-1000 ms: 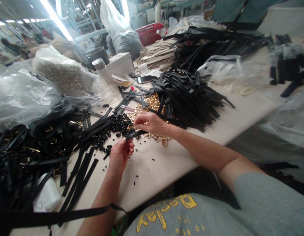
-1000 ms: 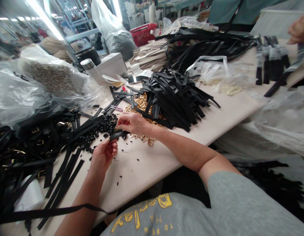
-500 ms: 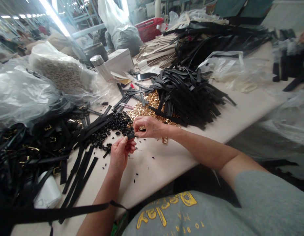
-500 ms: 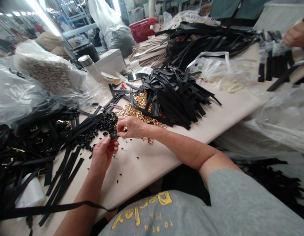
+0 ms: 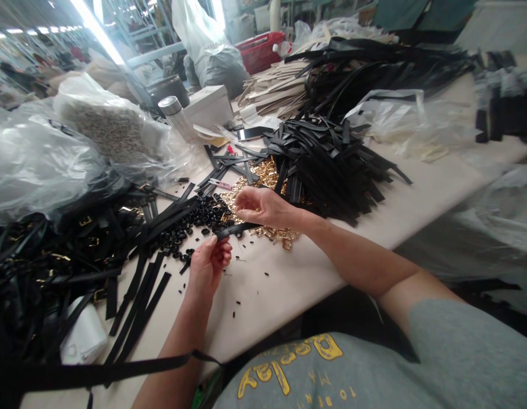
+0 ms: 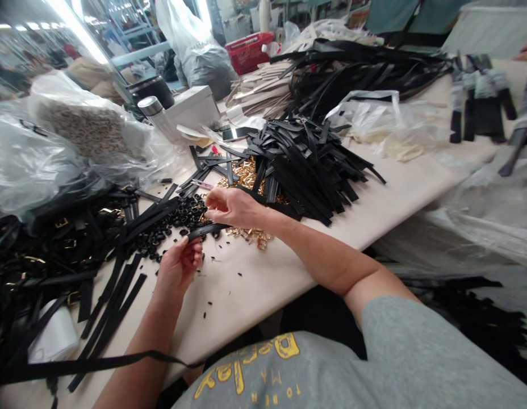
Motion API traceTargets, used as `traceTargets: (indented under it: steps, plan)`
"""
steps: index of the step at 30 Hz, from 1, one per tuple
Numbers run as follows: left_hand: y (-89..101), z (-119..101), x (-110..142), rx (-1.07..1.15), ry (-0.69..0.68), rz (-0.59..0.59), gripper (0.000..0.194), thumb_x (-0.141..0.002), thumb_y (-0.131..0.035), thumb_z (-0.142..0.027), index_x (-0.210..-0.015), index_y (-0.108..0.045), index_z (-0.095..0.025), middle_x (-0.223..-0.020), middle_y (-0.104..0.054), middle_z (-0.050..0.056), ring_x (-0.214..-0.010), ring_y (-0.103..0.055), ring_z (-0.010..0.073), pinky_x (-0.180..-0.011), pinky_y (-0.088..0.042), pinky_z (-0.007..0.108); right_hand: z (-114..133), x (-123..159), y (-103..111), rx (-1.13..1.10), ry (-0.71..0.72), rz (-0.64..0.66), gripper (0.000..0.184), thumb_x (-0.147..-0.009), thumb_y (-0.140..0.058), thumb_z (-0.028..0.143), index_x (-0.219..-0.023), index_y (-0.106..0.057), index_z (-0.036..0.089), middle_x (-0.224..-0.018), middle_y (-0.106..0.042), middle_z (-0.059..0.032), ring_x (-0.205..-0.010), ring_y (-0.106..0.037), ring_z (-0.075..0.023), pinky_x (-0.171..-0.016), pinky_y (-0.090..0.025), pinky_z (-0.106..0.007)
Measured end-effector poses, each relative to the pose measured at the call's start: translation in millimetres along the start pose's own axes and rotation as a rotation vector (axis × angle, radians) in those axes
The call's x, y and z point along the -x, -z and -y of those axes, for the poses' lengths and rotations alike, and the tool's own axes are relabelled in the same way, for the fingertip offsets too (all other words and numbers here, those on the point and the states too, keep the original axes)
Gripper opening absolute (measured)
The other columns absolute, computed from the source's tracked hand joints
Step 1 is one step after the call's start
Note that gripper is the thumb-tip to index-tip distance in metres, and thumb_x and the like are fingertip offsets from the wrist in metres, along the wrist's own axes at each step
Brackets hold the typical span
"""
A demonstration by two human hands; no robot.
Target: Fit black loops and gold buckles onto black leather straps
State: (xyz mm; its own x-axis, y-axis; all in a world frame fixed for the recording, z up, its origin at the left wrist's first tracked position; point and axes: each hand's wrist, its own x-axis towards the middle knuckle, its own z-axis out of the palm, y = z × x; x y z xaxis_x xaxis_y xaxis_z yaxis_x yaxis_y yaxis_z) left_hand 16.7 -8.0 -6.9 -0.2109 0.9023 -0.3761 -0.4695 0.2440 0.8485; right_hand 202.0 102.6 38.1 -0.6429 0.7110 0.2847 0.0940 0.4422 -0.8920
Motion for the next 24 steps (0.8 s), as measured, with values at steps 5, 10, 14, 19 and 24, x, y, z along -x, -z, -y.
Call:
traceTargets:
  steps: [5, 10, 14, 19, 24]
  plan:
    - [-1.6, 0, 0, 0.072, -0.056, -0.056, 0.031, -0.066, -0.075, -0.039, -0.076, -0.070, -0.009, -0.061, -0.064, 0.005, -0.045, -0.053, 0.0073, -0.041, -0.039, 0.015, 3, 3, 8, 0.123, -0.107, 0.264, 0.030, -0.086, -0.063, 0.030, -0.109, -0.057, 0.012, -0.073, -0.062, 0.0007, -0.061, -0.051, -0.0093, -0.059, -0.038, -0.022]
    - [-5.9, -6, 1, 0.128, -0.039, -0.115, 0.029, -0.063, -0.075, -0.035, -0.072, -0.068, -0.009, -0.057, -0.062, 0.004, -0.043, -0.051, 0.0069, -0.040, -0.038, 0.015, 1, 1, 12, 0.094, -0.133, 0.306, 0.025, -0.093, -0.055, 0.027, -0.113, -0.057, 0.012, -0.073, -0.065, -0.0005, -0.059, -0.057, -0.0096, -0.058, -0.042, -0.021]
    - [-8.2, -10, 3, 0.146, -0.050, -0.112, 0.027, -0.062, -0.075, -0.034, -0.070, -0.068, -0.009, -0.057, -0.062, 0.004, -0.044, -0.051, 0.0067, -0.039, -0.037, 0.014, -5, -1, 14, -0.031, -0.212, 0.304, 0.024, -0.097, -0.049, 0.028, -0.114, -0.056, 0.012, -0.072, -0.066, -0.0015, -0.058, -0.061, -0.0097, -0.054, -0.046, -0.019]
    - [-2.9, -15, 2, 0.224, -0.126, -0.162, 0.026, -0.059, -0.076, -0.031, -0.072, -0.067, -0.010, -0.061, -0.062, 0.003, -0.049, -0.053, 0.0067, -0.042, -0.039, 0.013, -9, -2, 20, -0.211, -0.277, 0.324, 0.027, -0.095, -0.053, 0.032, -0.113, -0.056, 0.013, -0.069, -0.064, -0.0001, -0.050, -0.058, -0.0075, -0.047, -0.047, -0.016]
    - [1.5, -23, 2, 0.232, -0.166, -0.223, 0.028, -0.058, -0.077, -0.033, -0.069, -0.067, -0.009, -0.058, -0.060, 0.001, -0.048, -0.052, 0.0057, -0.041, -0.038, 0.012, -9, -6, 27, -0.558, -0.288, 0.165, 0.029, -0.082, -0.070, 0.032, -0.103, -0.061, 0.013, -0.075, -0.065, -0.0001, -0.057, -0.060, -0.0075, -0.051, -0.052, -0.016]
